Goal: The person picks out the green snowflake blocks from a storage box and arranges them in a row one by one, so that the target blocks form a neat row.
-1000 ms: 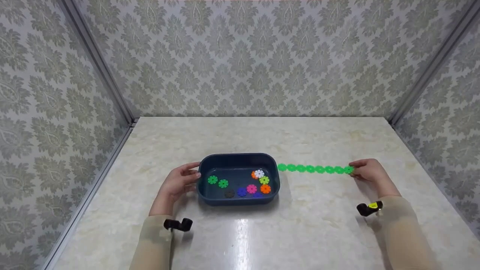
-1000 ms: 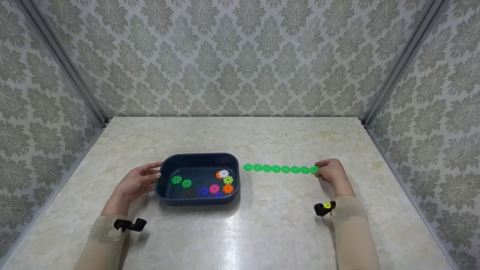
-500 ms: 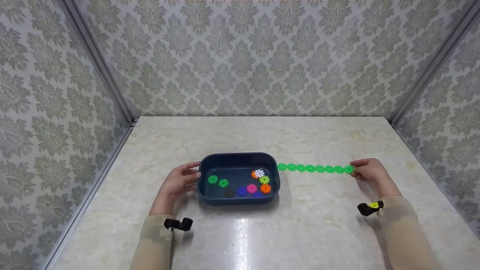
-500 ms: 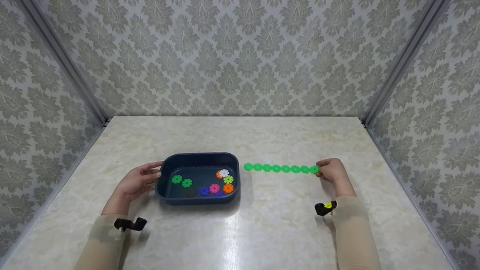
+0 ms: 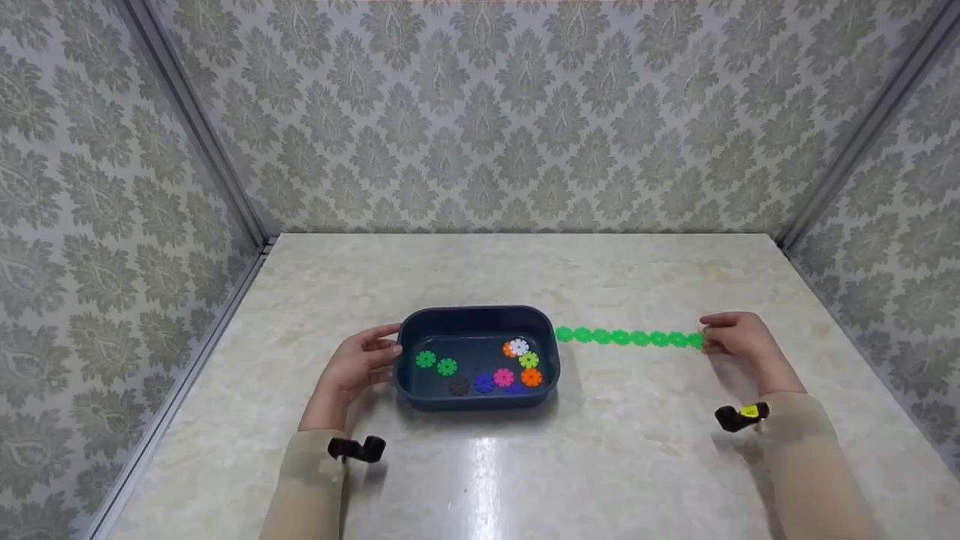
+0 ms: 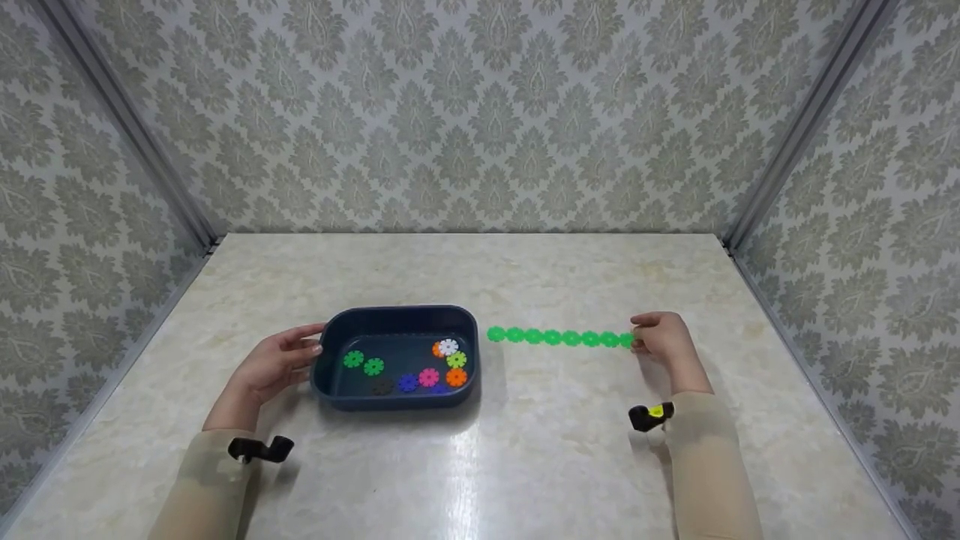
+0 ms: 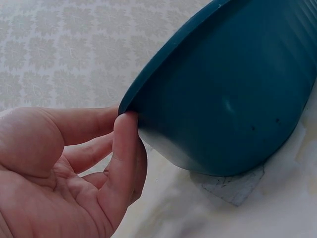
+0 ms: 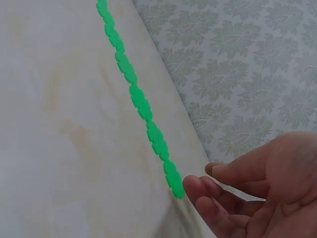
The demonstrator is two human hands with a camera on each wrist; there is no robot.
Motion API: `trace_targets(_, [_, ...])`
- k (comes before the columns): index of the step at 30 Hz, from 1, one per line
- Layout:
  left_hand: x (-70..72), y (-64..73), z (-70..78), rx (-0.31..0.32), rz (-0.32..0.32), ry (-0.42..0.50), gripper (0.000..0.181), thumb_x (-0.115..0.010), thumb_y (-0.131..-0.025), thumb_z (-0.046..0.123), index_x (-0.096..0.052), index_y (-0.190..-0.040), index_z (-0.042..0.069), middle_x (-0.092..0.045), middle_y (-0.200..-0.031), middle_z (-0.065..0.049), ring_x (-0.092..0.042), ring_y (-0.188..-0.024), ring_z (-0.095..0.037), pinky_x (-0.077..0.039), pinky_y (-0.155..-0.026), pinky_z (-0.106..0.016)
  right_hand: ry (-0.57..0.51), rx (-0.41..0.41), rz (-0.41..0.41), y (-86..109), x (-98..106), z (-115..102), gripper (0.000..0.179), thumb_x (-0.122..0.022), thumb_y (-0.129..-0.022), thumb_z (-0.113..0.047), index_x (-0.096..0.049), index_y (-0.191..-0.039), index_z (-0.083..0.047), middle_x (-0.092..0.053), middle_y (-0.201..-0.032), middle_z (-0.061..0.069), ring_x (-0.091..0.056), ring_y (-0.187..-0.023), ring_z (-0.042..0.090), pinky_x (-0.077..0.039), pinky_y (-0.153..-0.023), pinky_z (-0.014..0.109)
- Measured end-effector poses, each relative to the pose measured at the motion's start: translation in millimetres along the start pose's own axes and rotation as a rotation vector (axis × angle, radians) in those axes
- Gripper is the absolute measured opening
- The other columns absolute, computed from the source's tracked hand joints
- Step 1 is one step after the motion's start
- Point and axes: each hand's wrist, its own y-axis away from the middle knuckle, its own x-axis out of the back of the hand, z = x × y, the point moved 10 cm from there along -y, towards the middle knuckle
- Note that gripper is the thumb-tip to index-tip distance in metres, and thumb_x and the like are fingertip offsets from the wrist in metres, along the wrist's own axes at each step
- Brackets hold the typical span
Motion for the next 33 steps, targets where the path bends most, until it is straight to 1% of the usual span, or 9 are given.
trace_targets(4, [-0.3, 0.8, 0.3, 0.001, 0.0, 0.007, 0.053, -0.066, -0.101, 0.009, -0.051, -0.152, 0.011, -0.06, -0.11, -0.001, -0.062, -0.08, -0.009, -0.054, -0.066, -0.025, 0.036, 0.05, -0.009, 3.0, -4, -16, 0.05, -0.051, -0.108, -0.017, -0.043, -0.152, 0.007, -0.045, -0.152, 0.034, -0.067, -0.087, -0.003, -0.057, -0.085, 0.023])
trace_targets(8, [-0.3, 1.0, 0.2, 0.006, 0.005, 0.012, 0.053, -0.066, -0.101, 0.008, -0.051, -0.151, 0.011, -0.061, -0.109, -0.001, -0.063, -0.08, -0.009, -0.055, -0.066, -0.026, -0.004, 0.064, -0.02, 7.5, -12, -32, 0.052, -0.053, -0.108, -0.021, -0.044, -0.152, 0.004, -0.042, -0.155, 0.032, -0.068, -0.09, -0.002, -0.056, -0.087, 0.022])
trace_targets(11, [0.1, 1.0, 0.4, 0.005, 0.01, 0.012, 0.053, -0.066, -0.1, 0.008, -0.052, -0.151, 0.011, -0.062, -0.109, -0.001, -0.063, -0.08, -0.009, -0.055, -0.066, -0.026, -0.018, 0.083, -0.024, 10.7, -19, -44, 0.052, -0.054, -0.108, -0.024, -0.045, -0.152, 0.002, -0.044, -0.154, 0.029, -0.068, -0.092, -0.001, -0.056, -0.089, 0.024])
trace_targets(14, [0.7, 0.6, 0.4, 0.003, 0.011, 0.011, 0.053, -0.067, -0.1, 0.009, -0.052, -0.151, 0.011, -0.062, -0.109, -0.001, -0.063, -0.08, -0.009, -0.055, -0.067, -0.026, -0.013, 0.121, -0.031, 13.9, -26, -58, 0.051, -0.054, -0.108, -0.025, -0.047, -0.151, 0.0, -0.048, -0.151, 0.027, -0.068, -0.093, 0.0, -0.055, -0.091, 0.025])
trace_targets(19, [0.5, 0.3, 0.0, -0.001, 0.009, 0.015, 0.052, -0.067, -0.1, 0.008, -0.053, -0.15, 0.011, -0.062, -0.107, 0.0, -0.062, -0.078, -0.009, -0.054, -0.065, -0.026, -0.02, 0.188, -0.042, 17.7, -40, -83, 0.047, -0.055, -0.108, -0.024, -0.051, -0.148, 0.0, -0.055, -0.145, 0.026, -0.069, -0.094, 0.002, -0.055, -0.089, 0.023])
trace_targets(22, [-0.3, 0.7, -0.1, -0.005, 0.006, 0.015, 0.052, -0.067, -0.1, 0.008, -0.053, -0.15, 0.01, -0.062, -0.107, 0.0, -0.061, -0.076, -0.009, -0.054, -0.064, -0.026, -0.032, 0.212, -0.056, 19.7, -49, -97, 0.045, -0.056, -0.107, -0.023, -0.054, -0.146, -0.001, -0.057, -0.143, 0.024, -0.07, -0.094, 0.003, -0.056, -0.088, 0.023])
trace_targets(27, [-0.6, 0.9, -0.1, -0.008, 0.003, 0.018, 0.053, -0.067, -0.099, 0.008, -0.052, -0.15, 0.01, -0.063, -0.11, -0.001, -0.064, -0.08, -0.009, -0.054, -0.065, -0.027, -0.053, 0.241, -0.093, 25.0, -69, -122, 0.041, -0.057, -0.107, -0.022, -0.058, -0.143, -0.004, -0.059, -0.139, 0.023, -0.07, -0.096, 0.008, -0.057, -0.094, 0.029])
trace_targets(30, [-1.0, 0.3, 0.5, -0.007, 0.0, 0.023, 0.054, -0.067, -0.099, 0.008, -0.052, -0.15, 0.01, -0.063, -0.111, -0.001, -0.065, -0.083, -0.009, -0.054, -0.065, -0.027, -0.073, 0.271, -0.122, 28.7, -83, -138, 0.04, -0.059, -0.106, -0.022, -0.06, -0.141, -0.004, -0.06, -0.138, 0.023, -0.07, -0.097, 0.011, -0.056, -0.097, 0.035])
trace_targets(33, [-0.8, -0.5, 0.9, -0.003, 0.006, 0.027, 0.054, -0.067, -0.099, 0.007, -0.052, -0.15, 0.01, -0.063, -0.11, -0.001, -0.065, -0.085, -0.009, -0.054, -0.064, -0.026, -0.085, 0.308, -0.148, 32.1, -98, -153, 0.039, -0.062, -0.105, -0.023, -0.062, -0.139, -0.005, -0.062, -0.135, 0.022, -0.071, -0.097, 0.013, -0.056, -0.098, 0.037])
